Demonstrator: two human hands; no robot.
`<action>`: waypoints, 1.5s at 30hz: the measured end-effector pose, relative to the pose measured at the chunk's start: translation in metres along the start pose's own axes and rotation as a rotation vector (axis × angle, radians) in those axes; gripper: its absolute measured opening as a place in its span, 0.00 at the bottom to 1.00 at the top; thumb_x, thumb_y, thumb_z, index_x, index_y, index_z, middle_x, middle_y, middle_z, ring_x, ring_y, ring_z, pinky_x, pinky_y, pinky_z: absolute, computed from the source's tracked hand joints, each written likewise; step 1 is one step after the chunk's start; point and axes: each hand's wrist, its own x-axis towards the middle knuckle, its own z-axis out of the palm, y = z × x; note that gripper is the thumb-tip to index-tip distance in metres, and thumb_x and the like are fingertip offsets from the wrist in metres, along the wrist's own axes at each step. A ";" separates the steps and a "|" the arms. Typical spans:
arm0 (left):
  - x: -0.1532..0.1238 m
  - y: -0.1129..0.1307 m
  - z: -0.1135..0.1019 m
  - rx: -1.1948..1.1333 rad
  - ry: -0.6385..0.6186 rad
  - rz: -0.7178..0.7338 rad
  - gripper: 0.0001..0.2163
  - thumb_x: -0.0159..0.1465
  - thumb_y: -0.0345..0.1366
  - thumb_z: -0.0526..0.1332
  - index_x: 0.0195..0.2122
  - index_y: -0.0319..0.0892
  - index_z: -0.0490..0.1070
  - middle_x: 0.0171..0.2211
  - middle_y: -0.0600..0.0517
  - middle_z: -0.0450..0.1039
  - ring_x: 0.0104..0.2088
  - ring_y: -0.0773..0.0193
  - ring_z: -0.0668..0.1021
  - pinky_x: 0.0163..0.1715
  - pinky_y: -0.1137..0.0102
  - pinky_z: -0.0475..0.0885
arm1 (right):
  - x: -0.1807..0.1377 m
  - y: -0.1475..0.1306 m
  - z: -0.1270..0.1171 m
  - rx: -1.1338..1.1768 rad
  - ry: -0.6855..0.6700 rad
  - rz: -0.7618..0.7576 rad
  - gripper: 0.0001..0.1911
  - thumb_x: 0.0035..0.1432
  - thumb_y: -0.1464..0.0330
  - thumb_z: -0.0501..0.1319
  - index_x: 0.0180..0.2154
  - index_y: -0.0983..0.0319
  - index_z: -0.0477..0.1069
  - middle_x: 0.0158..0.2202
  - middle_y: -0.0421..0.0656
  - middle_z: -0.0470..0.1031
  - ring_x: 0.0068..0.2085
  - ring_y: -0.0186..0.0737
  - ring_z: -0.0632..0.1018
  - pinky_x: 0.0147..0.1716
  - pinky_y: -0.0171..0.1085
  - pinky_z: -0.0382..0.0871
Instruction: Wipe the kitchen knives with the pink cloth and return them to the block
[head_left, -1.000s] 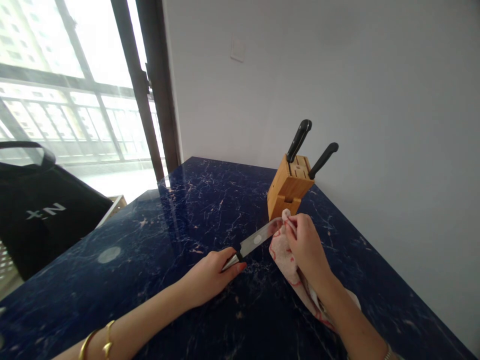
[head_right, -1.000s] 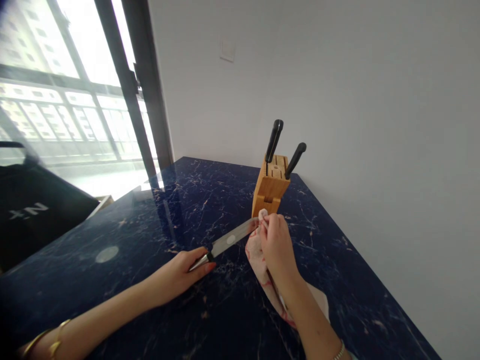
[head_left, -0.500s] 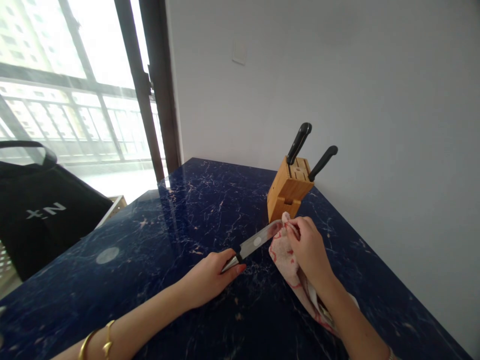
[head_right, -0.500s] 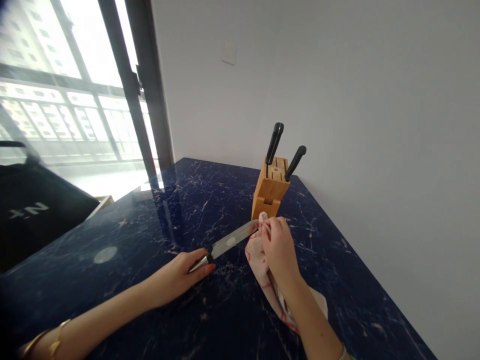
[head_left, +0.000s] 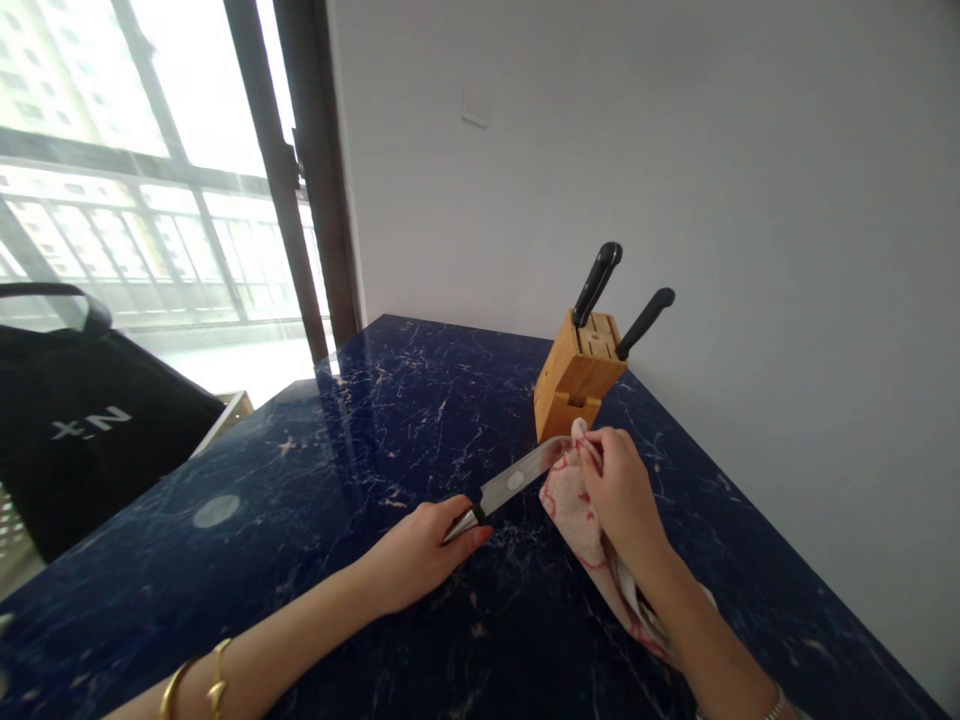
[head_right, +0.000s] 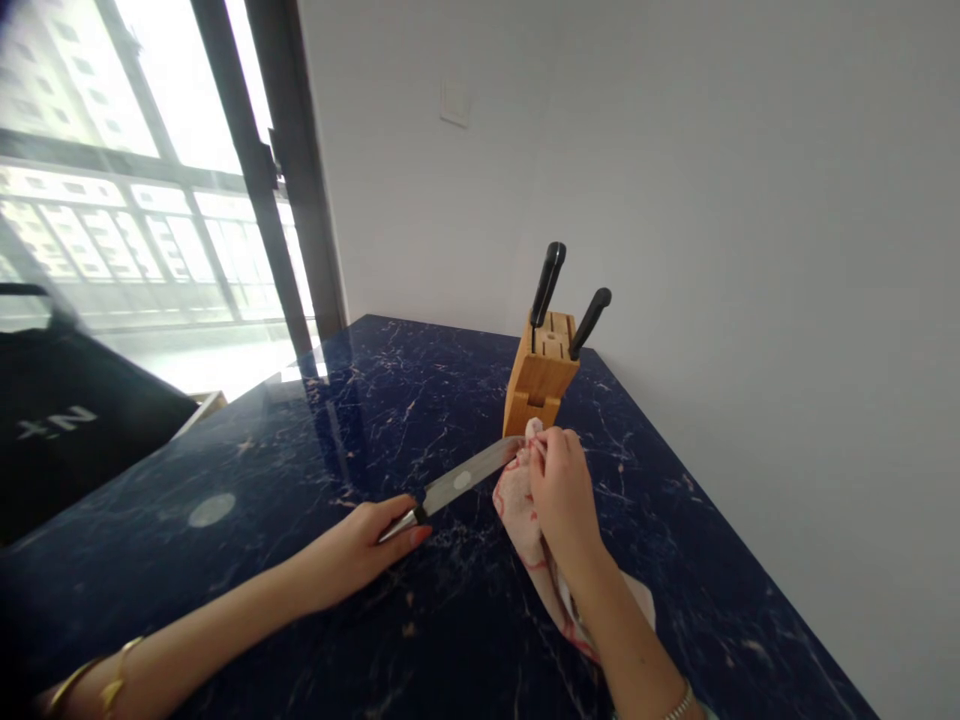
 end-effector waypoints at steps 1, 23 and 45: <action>0.000 0.000 0.000 0.005 0.001 0.000 0.17 0.61 0.51 0.47 0.30 0.42 0.62 0.21 0.58 0.60 0.21 0.70 0.65 0.21 0.76 0.55 | 0.000 0.001 0.000 -0.005 0.014 0.013 0.04 0.57 0.69 0.50 0.30 0.60 0.60 0.30 0.43 0.63 0.34 0.41 0.68 0.36 0.40 0.63; 0.001 0.000 0.001 -0.019 0.018 -0.007 0.15 0.62 0.49 0.48 0.30 0.42 0.63 0.21 0.58 0.61 0.22 0.70 0.65 0.22 0.75 0.57 | 0.001 0.005 -0.001 -0.136 -0.019 0.034 0.04 0.56 0.70 0.49 0.28 0.59 0.57 0.31 0.44 0.63 0.35 0.43 0.67 0.35 0.42 0.63; 0.002 0.001 0.001 -0.030 0.042 -0.032 0.16 0.61 0.50 0.48 0.30 0.41 0.63 0.21 0.57 0.61 0.21 0.70 0.64 0.22 0.75 0.57 | -0.005 -0.017 0.004 0.095 -0.113 -0.042 0.05 0.57 0.70 0.51 0.30 0.60 0.63 0.31 0.43 0.65 0.35 0.39 0.69 0.37 0.39 0.65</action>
